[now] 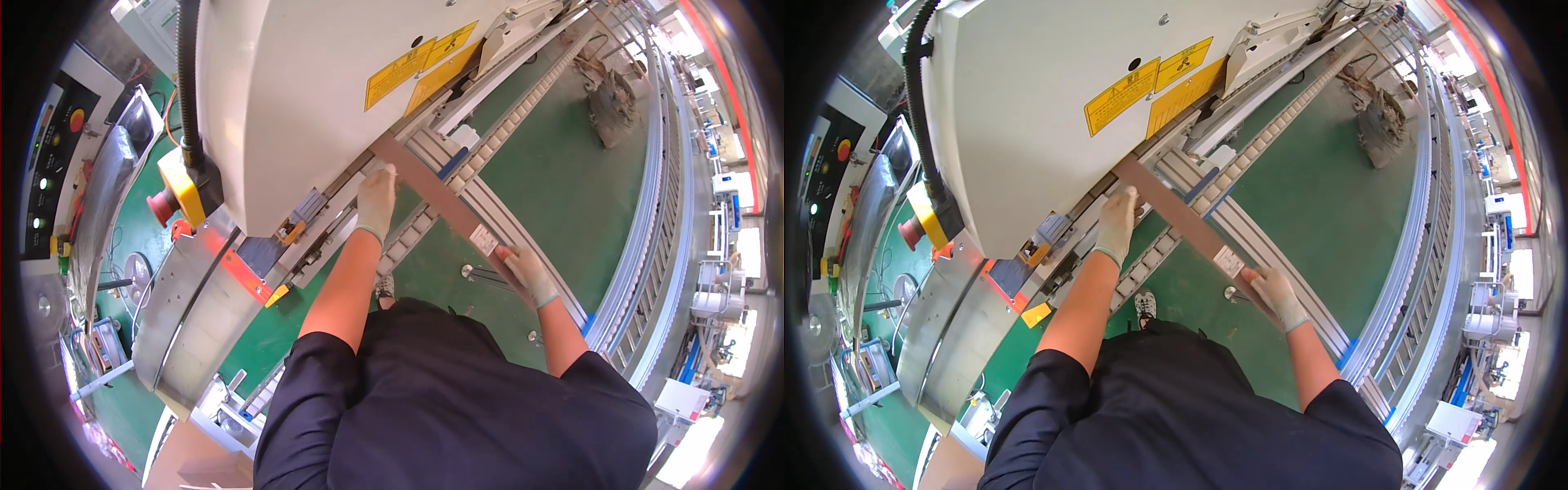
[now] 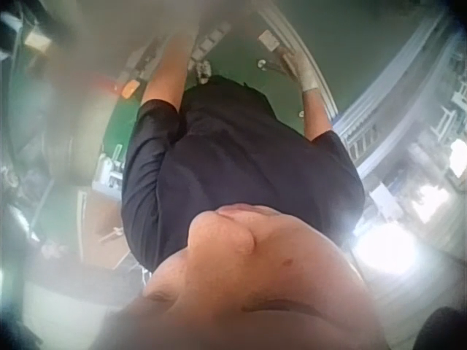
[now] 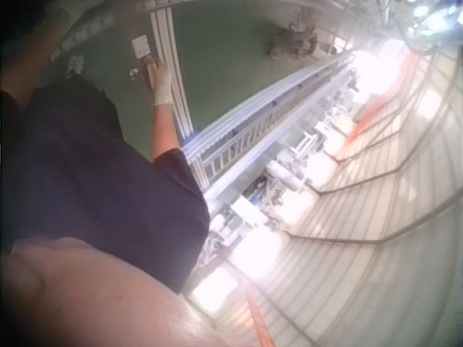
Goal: The person picks up several wooden furniture slats one at a time and places them into a machine, then repeats this with two larger wooden panels, before finally applying yellow tape to the edge of a guide rail on the machine conveyor.
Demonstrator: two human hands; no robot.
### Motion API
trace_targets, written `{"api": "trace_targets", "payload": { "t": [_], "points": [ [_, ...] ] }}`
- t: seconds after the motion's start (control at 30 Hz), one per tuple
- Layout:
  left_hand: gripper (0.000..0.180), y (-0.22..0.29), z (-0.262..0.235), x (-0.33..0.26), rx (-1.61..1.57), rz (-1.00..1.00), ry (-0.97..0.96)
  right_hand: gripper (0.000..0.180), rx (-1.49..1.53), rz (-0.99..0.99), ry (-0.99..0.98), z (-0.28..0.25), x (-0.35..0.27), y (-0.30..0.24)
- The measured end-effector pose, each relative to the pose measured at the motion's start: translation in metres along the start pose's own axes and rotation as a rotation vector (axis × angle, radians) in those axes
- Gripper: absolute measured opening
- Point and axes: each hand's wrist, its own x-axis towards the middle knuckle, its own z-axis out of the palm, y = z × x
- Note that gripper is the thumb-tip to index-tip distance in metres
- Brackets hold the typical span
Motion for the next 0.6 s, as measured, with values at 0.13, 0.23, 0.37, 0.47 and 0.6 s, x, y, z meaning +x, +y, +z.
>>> {"api": "trace_targets", "payload": {
  "t": [0.13, 0.23, 0.37, 0.47, 0.6],
  "points": [
    [0.037, -0.044, -0.032, -0.027, 0.46, 0.463, -0.12, 0.038, -0.3, -0.5, 0.651, 0.007, 0.024, -0.067],
    [0.04, 0.003, -0.057, -0.115, 0.783, 0.146, -0.196, 0.037, -0.137, -0.824, 0.719, 0.041, 0.027, -0.126],
    [0.045, -0.032, -0.159, -0.18, 1.007, 0.261, 0.019, 0.034, -0.387, -1.147, 0.072, 0.116, 0.001, -0.2],
    [0.048, -0.067, -0.237, -0.251, 1.117, 0.105, 0.297, 0.031, -0.523, -1.285, 0.041, 0.179, -0.027, -0.219],
    [0.045, -0.103, -0.332, -0.365, 1.41, 0.077, 0.819, 0.033, -0.574, -1.174, -0.194, 0.21, -0.053, -0.248]
  ]
}}
